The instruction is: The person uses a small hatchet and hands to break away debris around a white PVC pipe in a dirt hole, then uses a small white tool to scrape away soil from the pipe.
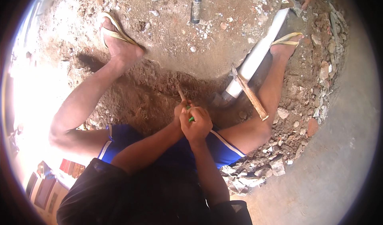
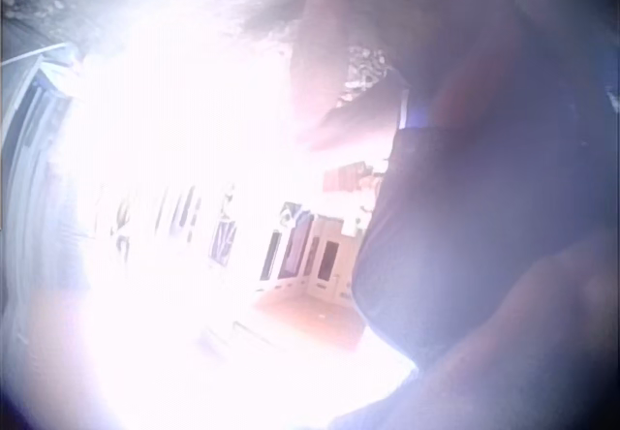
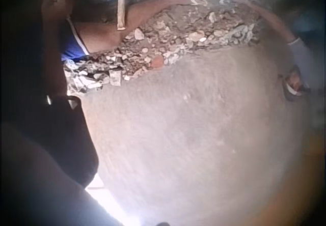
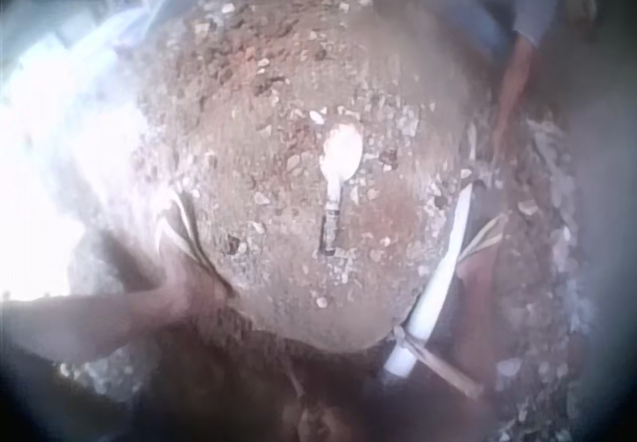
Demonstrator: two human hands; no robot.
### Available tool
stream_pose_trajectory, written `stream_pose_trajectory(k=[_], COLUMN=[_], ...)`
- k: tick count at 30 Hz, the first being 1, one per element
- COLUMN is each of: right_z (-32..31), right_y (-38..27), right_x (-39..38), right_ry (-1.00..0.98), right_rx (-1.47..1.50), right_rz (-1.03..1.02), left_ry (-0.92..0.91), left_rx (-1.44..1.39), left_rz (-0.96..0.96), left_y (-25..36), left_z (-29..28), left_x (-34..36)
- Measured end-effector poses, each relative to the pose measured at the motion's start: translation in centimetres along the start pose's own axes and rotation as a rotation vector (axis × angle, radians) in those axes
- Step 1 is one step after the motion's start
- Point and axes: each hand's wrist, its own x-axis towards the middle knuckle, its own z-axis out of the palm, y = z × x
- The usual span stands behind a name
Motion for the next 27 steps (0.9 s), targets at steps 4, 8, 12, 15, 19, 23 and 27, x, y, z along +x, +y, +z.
stream_pose_trajectory(k=[4,8,12,15,19,23,27], right_z=[-3.4,-7.0,-3.6,-1.1,-1.3,-4.3,-6.8], right_y=[2.2,4.6,7.0,7.1,7.7,1.8,2.4], right_x=[-0.4,-1.6,-1.1,0.4,-1.3,0.9,1.2], right_ry=[-0.003,-0.062,-0.027,0.023,0.147,0.039,0.029], right_rx=[-0.21,-0.2,-0.28,-0.168,0.363,0.194,0.129], right_rz=[-0.173,0.065,0.203,0.203,0.446,0.152,0.312], left_ry=[-0.085,-0.009,-0.198,-0.152,0.202,-0.001,0.074], left_rx=[0.03,0.167,0.827,0.798,0.243,0.114,0.089], left_rz=[-0.004,-0.145,0.333,0.458,0.185,0.137,-0.067], left_y=[-5.1,-10.1,-10.0,-7.7,-4.5,-3.1,-7.0], left_z=[1.7,3.1,0.3,0.9,5.0,5.1,6.2], left_x=[-1.3,0.9,7.1,8.0,2.0,-2.7,-2.3])
